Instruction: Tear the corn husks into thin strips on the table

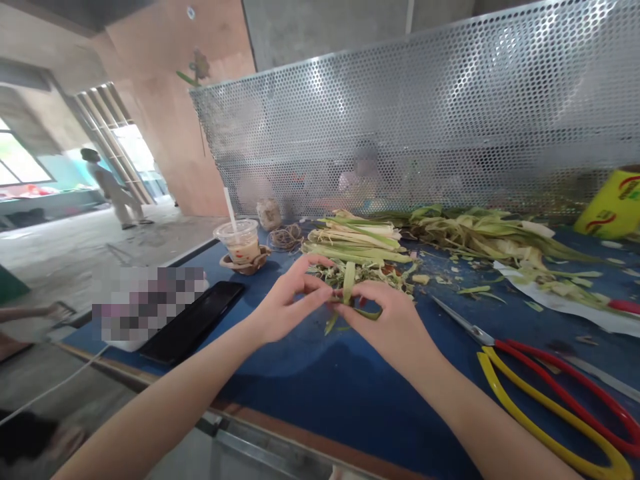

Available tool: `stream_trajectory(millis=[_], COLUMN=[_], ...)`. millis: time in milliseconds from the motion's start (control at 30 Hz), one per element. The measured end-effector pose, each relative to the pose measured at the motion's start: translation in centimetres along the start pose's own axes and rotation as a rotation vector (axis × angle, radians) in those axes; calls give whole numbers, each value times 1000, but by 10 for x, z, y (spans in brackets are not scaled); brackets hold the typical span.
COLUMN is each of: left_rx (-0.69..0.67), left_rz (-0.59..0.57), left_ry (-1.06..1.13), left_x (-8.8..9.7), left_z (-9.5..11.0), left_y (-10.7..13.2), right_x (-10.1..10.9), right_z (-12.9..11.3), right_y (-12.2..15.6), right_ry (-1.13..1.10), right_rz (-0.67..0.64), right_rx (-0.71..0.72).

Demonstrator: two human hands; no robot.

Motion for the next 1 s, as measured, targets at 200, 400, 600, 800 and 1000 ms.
stream_trajectory(millis=[200, 400, 600, 800, 1000], left_rx=[91, 87, 55, 200, 315], left_rz=[-51, -45, 26, 50, -5], left_ry=[64, 121, 216, 368, 428], left_x=[-5, -5, 1, -1, -11], left_z=[-14, -9, -2, -12, -21], left_y=[-5, -7, -9, -8, -3], right_x=[-1, 2, 7, 4, 4], right_z=[-3, 1, 5, 13, 9], right_y=[1, -1, -3, -4, -4], right_ry=[-2, -13, -95, -244, -263], right_rz=[22, -21, 17, -93, -77], right_rx=[106, -56, -240, -302, -299])
Point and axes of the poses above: each hand's wrist, its own y-axis away from the middle knuckle, its own x-axis out of the back of the hand, z = x × y, the point moved 4 cm from there along -y, towards the middle knuckle, and after that the axes turned 15 degrees about z, right-handed, at the moved point
